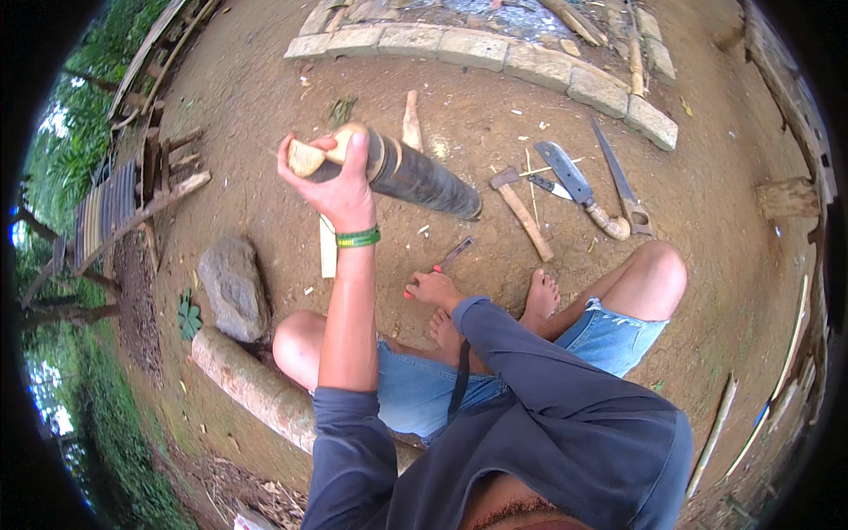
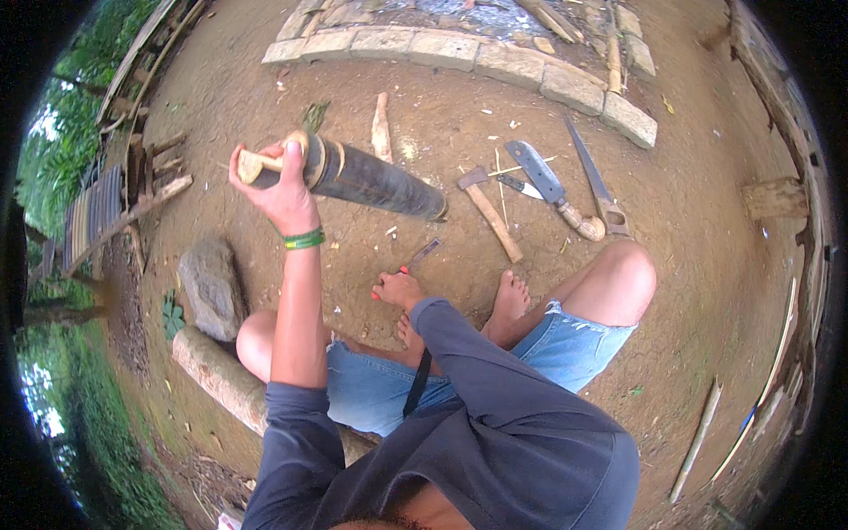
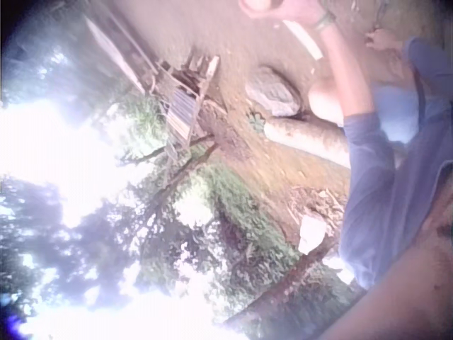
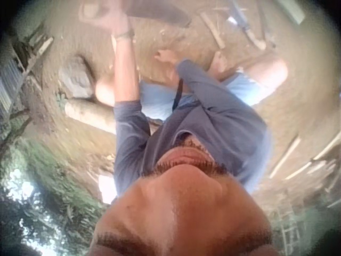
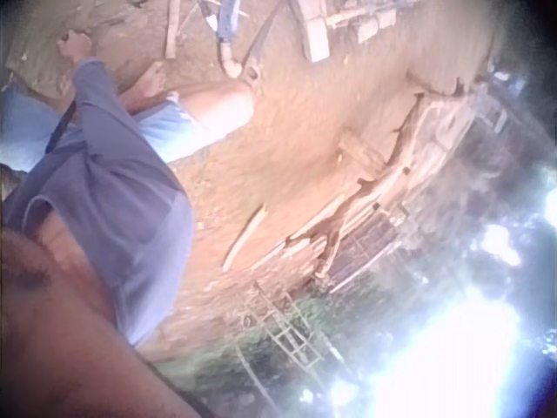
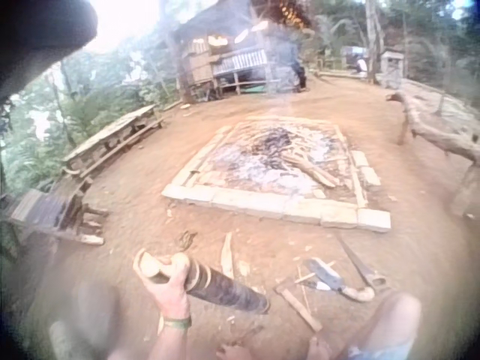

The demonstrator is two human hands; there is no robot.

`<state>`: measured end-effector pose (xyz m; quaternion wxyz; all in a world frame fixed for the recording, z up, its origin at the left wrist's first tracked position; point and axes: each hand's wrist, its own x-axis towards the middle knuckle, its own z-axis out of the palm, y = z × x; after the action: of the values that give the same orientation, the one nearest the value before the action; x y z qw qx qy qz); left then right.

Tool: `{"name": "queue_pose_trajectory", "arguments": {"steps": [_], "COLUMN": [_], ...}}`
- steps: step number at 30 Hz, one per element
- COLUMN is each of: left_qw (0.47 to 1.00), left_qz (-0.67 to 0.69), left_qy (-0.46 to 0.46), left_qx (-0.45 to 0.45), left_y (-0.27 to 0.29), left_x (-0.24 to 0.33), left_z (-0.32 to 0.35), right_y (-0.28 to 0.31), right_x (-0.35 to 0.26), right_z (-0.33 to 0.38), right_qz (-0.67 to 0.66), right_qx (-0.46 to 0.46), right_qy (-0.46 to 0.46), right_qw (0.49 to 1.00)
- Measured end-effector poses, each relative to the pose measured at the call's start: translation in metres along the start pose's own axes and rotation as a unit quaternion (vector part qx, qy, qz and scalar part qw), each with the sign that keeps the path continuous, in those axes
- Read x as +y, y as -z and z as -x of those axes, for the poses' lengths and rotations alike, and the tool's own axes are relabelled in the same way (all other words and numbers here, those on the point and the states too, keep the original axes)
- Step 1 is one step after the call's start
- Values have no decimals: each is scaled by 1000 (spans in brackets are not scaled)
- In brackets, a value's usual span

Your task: The person sits on the ground and uses a chisel and hammer to carve a cylindrical piece of wood. They then switch to a saw to cut the wood and use a knife to refine the edges and shape the piece.

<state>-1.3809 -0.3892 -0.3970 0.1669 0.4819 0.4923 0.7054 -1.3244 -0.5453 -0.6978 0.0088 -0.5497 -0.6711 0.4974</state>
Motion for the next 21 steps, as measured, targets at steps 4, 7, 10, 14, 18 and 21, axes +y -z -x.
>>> {"name": "queue_pose_trajectory", "arguments": {"steps": [4, 7, 10, 14, 18, 21], "left_qw": [996, 999, 998, 996, 994, 996], "left_qz": [86, 45, 54, 86, 111, 87], "left_qy": [2, -25, 8, -2, 16, -9], "left_qx": [-16, -8, -21, -11, -2, 9], "left_y": [2, 6, 11, 18, -3, 18], "left_x": [4, 7, 12, 16, 1, -8], "left_z": [8, 10, 5, -10, -11, -14], "right_y": [3, 10, 15, 14, 5, 38], "right_x": [17, 38, 41, 31, 69, 65], "right_z": [12, 31, 43, 34, 16, 49], "right_qz": [-47, -75, -50, -43, -116, -240], "right_qx": [75, 162, 179, 89, 255, 399], "right_qy": [-119, -149, -63, -51, -162, -112], "right_qw": [989, 972, 981, 994, 946, 878]}}
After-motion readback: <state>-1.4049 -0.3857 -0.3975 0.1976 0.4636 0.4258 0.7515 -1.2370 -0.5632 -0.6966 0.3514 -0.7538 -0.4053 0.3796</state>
